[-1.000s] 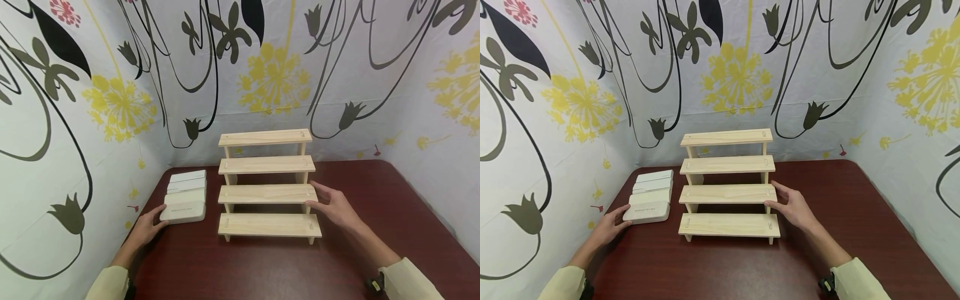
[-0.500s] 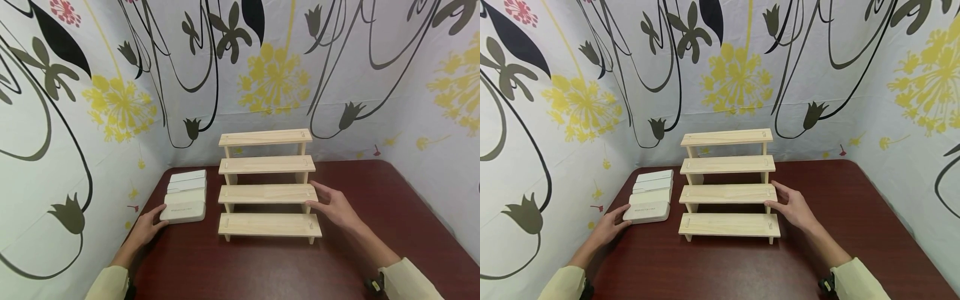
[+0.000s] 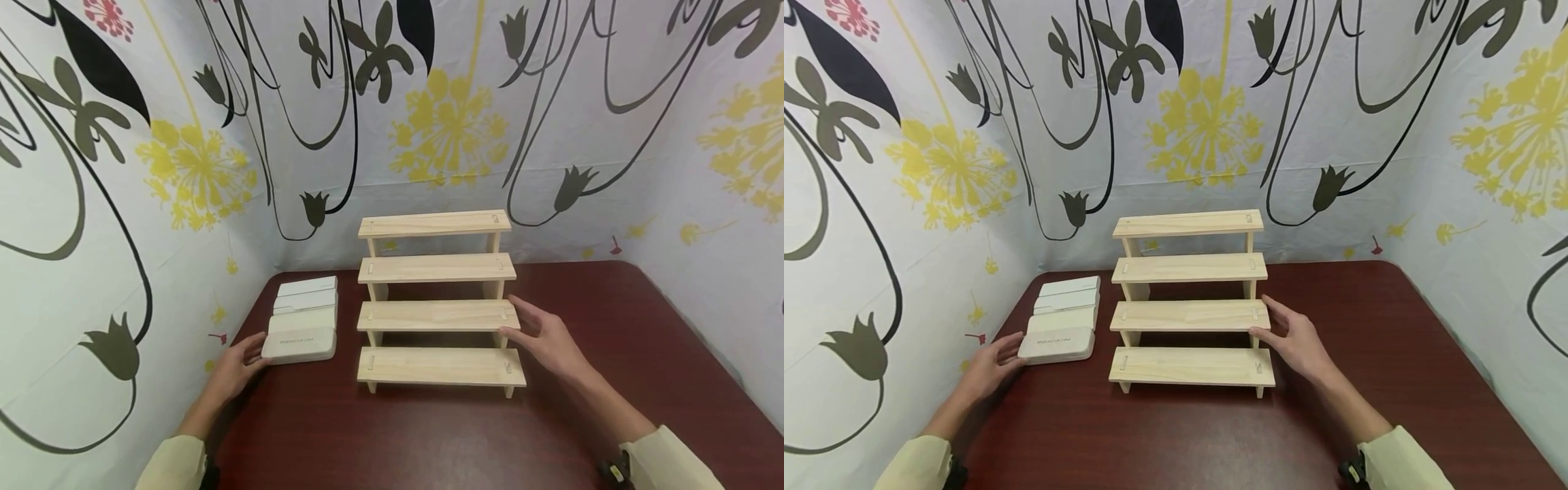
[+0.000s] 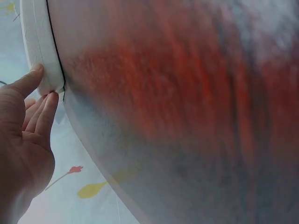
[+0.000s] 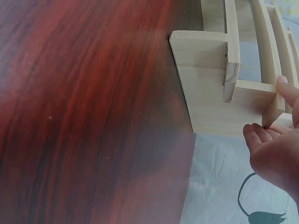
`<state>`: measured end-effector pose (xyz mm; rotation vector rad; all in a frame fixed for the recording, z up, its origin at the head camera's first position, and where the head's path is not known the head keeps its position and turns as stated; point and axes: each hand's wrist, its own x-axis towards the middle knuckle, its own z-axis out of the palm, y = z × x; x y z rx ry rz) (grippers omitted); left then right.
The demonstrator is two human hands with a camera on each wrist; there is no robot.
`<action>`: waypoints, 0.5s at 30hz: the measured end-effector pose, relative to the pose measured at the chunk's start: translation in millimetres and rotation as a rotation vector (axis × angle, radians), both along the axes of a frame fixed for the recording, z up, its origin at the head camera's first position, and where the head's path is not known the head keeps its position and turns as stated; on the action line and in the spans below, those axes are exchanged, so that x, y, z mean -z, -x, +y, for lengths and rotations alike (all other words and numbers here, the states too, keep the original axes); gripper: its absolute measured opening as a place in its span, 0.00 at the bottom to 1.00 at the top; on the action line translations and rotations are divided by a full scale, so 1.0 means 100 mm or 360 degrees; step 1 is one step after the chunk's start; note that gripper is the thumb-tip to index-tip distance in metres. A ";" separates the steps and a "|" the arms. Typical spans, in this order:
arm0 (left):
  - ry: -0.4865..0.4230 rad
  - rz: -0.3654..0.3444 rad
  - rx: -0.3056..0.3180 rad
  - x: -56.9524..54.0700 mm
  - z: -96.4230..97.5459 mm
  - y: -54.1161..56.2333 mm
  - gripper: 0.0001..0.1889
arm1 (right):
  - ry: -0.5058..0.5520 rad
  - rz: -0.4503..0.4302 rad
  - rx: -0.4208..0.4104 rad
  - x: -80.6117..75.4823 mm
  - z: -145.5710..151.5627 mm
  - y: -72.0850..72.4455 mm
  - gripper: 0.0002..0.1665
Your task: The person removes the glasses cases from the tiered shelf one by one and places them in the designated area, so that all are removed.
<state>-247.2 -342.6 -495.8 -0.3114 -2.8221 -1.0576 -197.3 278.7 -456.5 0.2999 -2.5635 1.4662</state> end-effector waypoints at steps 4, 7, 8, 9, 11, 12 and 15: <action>-0.0079 0.0052 0.0041 -0.02 -0.03 -0.01 0.31 | -0.0003 0.0042 0.0053 0.03 0.02 -0.05 0.45; -0.0040 0.0129 0.0022 -0.04 -0.05 0.00 0.29 | 0.0023 0.0066 0.0082 0.03 0.04 -0.08 0.42; -0.0023 0.0155 0.0009 -0.04 -0.06 0.01 0.28 | 0.0037 0.0076 0.0088 0.03 0.05 -0.09 0.41; -0.0006 0.0181 -0.0004 -0.04 -0.07 0.02 0.28 | 0.0054 0.0090 0.0092 0.03 0.05 -0.10 0.40; 0.0017 0.0227 -0.0030 -0.04 -0.07 0.03 0.27 | 0.0090 0.0118 0.0094 0.03 0.06 -0.12 0.38; 0.0022 0.0245 -0.0038 -0.05 -0.07 0.03 0.26 | 0.0107 0.0136 0.0093 0.04 0.07 -0.12 0.37; 0.0037 0.0303 -0.0056 -0.06 -0.04 0.04 0.24 | 0.0135 0.0185 0.0086 0.04 0.09 -0.14 0.34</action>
